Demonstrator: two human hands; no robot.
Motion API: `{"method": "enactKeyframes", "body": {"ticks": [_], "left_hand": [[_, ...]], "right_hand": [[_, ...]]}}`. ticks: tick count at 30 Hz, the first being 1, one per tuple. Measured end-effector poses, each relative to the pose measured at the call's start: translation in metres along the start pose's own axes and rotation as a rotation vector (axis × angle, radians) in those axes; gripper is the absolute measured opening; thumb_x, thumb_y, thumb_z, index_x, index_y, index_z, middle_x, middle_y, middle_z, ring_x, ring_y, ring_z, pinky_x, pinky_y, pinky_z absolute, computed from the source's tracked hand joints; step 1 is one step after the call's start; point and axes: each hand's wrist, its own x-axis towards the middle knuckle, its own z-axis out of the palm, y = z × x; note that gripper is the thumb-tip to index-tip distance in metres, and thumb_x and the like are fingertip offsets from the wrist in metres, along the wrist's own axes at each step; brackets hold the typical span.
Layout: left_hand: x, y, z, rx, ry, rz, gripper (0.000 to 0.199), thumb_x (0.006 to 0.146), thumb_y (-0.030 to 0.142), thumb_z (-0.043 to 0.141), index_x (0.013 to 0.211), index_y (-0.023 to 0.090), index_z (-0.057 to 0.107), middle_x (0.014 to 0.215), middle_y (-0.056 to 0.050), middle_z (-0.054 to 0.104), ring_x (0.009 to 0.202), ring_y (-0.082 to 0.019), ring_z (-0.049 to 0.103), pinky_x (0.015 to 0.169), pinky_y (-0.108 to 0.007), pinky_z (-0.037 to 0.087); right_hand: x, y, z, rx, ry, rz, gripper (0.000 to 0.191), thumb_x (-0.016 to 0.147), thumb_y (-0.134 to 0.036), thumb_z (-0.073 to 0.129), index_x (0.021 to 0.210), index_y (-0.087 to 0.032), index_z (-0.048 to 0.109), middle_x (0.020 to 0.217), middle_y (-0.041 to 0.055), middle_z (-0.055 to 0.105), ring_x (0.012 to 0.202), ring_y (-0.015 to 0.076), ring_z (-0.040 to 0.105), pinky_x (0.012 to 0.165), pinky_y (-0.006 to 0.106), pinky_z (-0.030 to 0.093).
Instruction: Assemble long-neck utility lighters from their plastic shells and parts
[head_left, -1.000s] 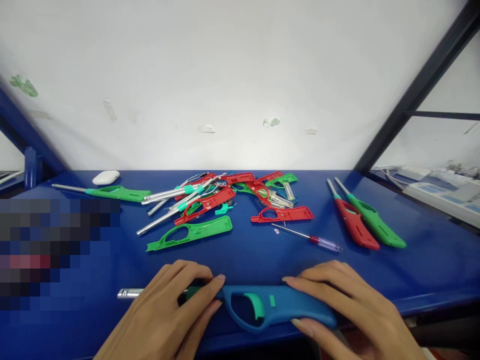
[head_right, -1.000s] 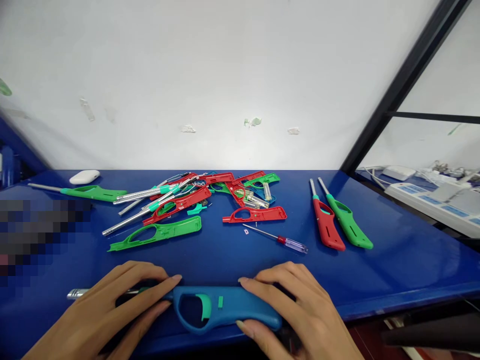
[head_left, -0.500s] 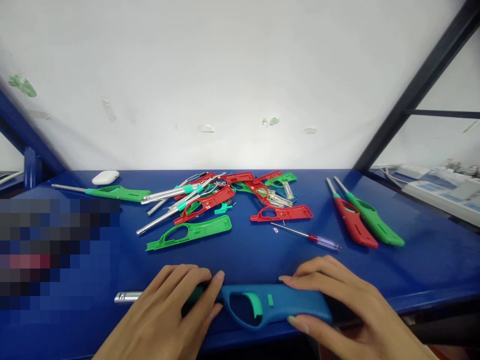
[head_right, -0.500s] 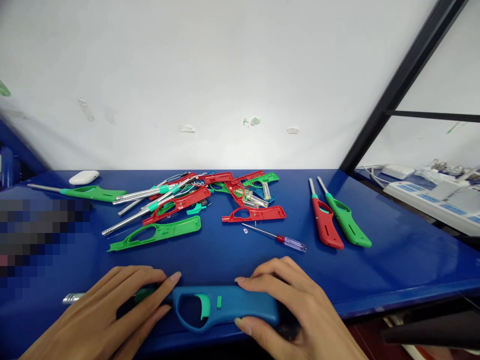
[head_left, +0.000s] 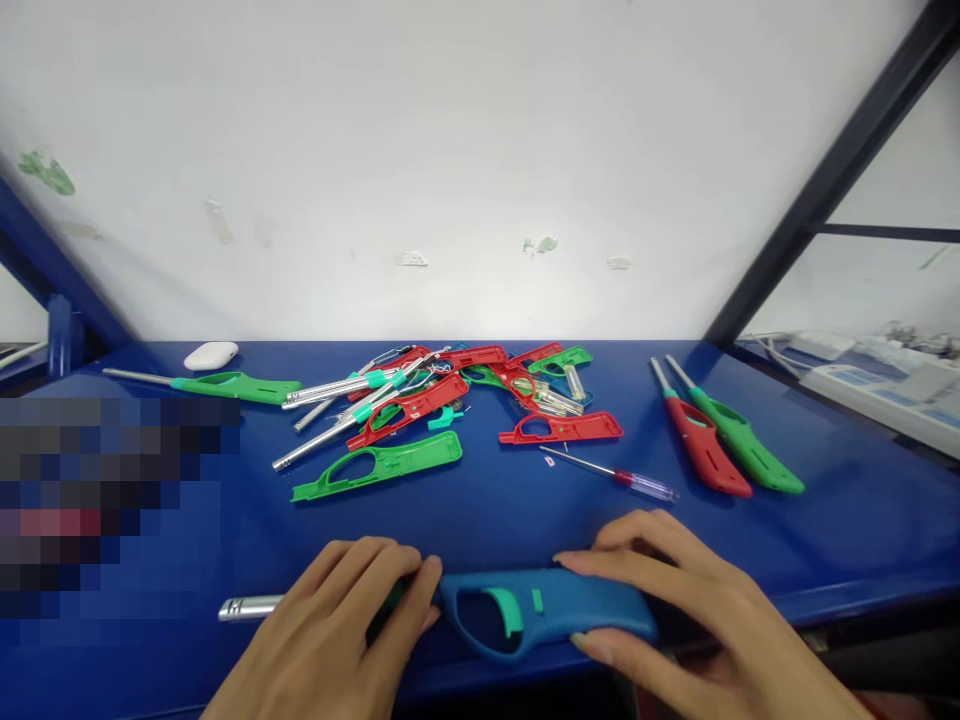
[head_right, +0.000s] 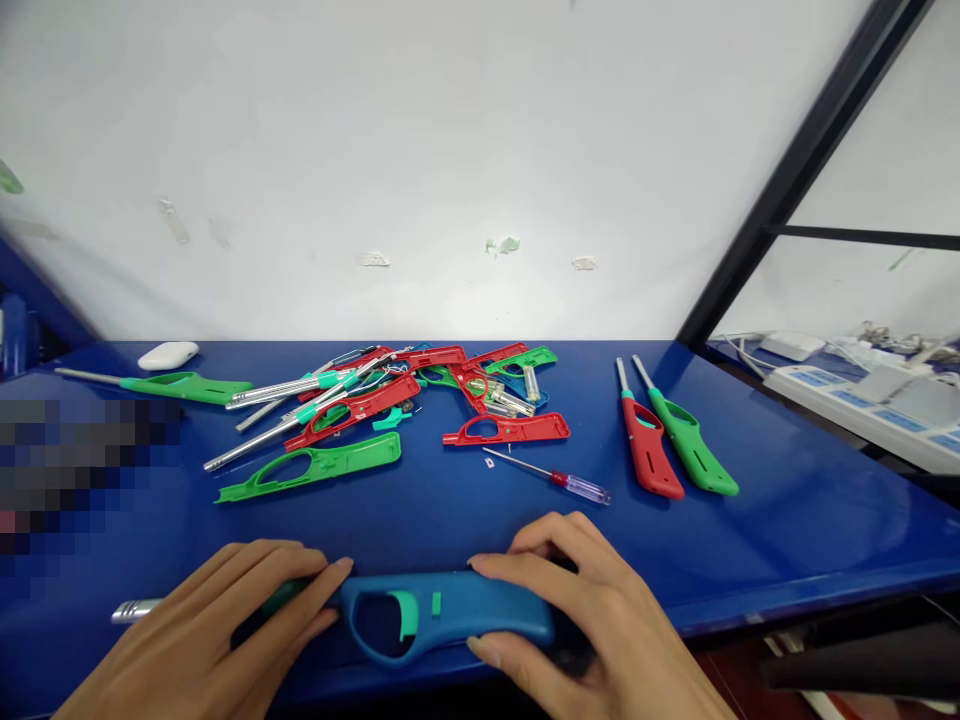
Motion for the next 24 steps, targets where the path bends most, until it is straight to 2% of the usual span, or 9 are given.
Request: {"method": "enactKeyframes", "body": {"ticks": [4,6,8,11,14,17,19,22,24], "left_hand": [[0.02,0.0,-0.011,0.004,0.074,0.009,0.038,0.11,0.011,0.038,0.129,0.024,0.068,0.113,-0.001,0.075,0.105,-0.021,0.068,0.097,-0.035,0.047],[0.031,0.001,-0.017,-0.004,0.052,0.051,0.035,0.111,0.014,0.039,0.125,0.022,0.07,0.104,-0.001,0.075,0.094,-0.018,0.071,0.086,-0.03,0.054],[0.037,0.001,-0.021,-0.008,0.059,0.057,0.035,0.112,0.016,0.038,0.121,0.021,0.071,0.097,-0.002,0.075,0.085,-0.016,0.072,0.078,-0.027,0.058],[0.035,-0.004,-0.024,0.033,0.043,0.019,0.035,0.115,0.031,0.039,0.133,0.025,0.068,0.105,-0.002,0.078,0.093,-0.019,0.075,0.08,-0.028,0.062],[0.028,-0.013,-0.027,0.132,0.042,-0.043,0.048,0.114,0.048,0.04,0.152,0.026,0.056,0.124,-0.005,0.078,0.11,-0.025,0.075,0.087,-0.035,0.064],[0.026,-0.022,-0.03,0.093,0.016,0.012,0.035,0.114,0.034,0.041,0.137,0.027,0.067,0.115,-0.001,0.079,0.1,-0.02,0.077,0.086,-0.031,0.061],[0.026,-0.023,-0.029,0.038,0.023,0.023,0.038,0.115,0.023,0.035,0.126,0.028,0.071,0.107,0.0,0.079,0.091,-0.016,0.076,0.082,-0.027,0.058],[0.023,-0.021,-0.023,-0.014,0.068,0.004,0.049,0.113,0.015,0.024,0.134,0.027,0.067,0.11,-0.001,0.078,0.095,-0.015,0.075,0.086,-0.026,0.057],[0.016,-0.019,-0.019,-0.051,0.053,0.029,0.051,0.111,0.012,0.025,0.14,0.027,0.063,0.115,-0.002,0.078,0.1,-0.014,0.075,0.09,-0.024,0.057]], "right_hand": [[0.009,-0.009,-0.001,-0.084,-0.071,-0.027,0.044,0.088,-0.036,0.086,0.13,-0.045,0.073,0.123,-0.0023,0.074,0.11,0.0198,0.076,0.094,0.024,0.064],[0.017,-0.017,0.001,-0.117,-0.126,-0.043,0.05,0.082,-0.033,0.09,0.129,-0.042,0.074,0.123,-0.0016,0.075,0.11,0.0232,0.076,0.096,0.031,0.065],[0.024,-0.024,0.004,-0.123,-0.162,-0.043,0.046,0.081,-0.027,0.091,0.123,-0.037,0.075,0.119,-0.0007,0.076,0.108,0.024,0.076,0.095,0.033,0.065],[0.03,-0.028,0.009,-0.083,-0.154,-0.04,0.041,0.082,-0.019,0.089,0.118,-0.032,0.074,0.118,-0.0005,0.077,0.109,0.0222,0.076,0.094,0.028,0.064],[0.031,-0.025,0.011,-0.025,-0.108,-0.05,0.037,0.085,-0.023,0.088,0.117,-0.032,0.073,0.121,-0.0007,0.078,0.111,0.0211,0.076,0.094,0.024,0.063],[0.031,-0.022,0.012,0.01,-0.066,-0.055,0.033,0.087,-0.029,0.087,0.117,-0.033,0.073,0.117,-0.0026,0.08,0.108,0.0194,0.078,0.097,0.023,0.062],[0.03,-0.021,0.012,0.013,-0.037,-0.067,0.033,0.088,-0.034,0.087,0.119,-0.034,0.074,0.116,-0.0038,0.081,0.107,0.0188,0.079,0.098,0.022,0.061],[0.028,-0.021,0.011,0.011,0.0,-0.111,0.034,0.09,-0.045,0.084,0.121,-0.035,0.076,0.116,-0.004,0.083,0.105,0.0187,0.081,0.094,0.019,0.062],[0.026,-0.02,0.01,0.003,0.035,-0.127,0.034,0.09,-0.053,0.083,0.12,-0.038,0.079,0.114,-0.0043,0.084,0.103,0.0188,0.082,0.092,0.018,0.062]]}}
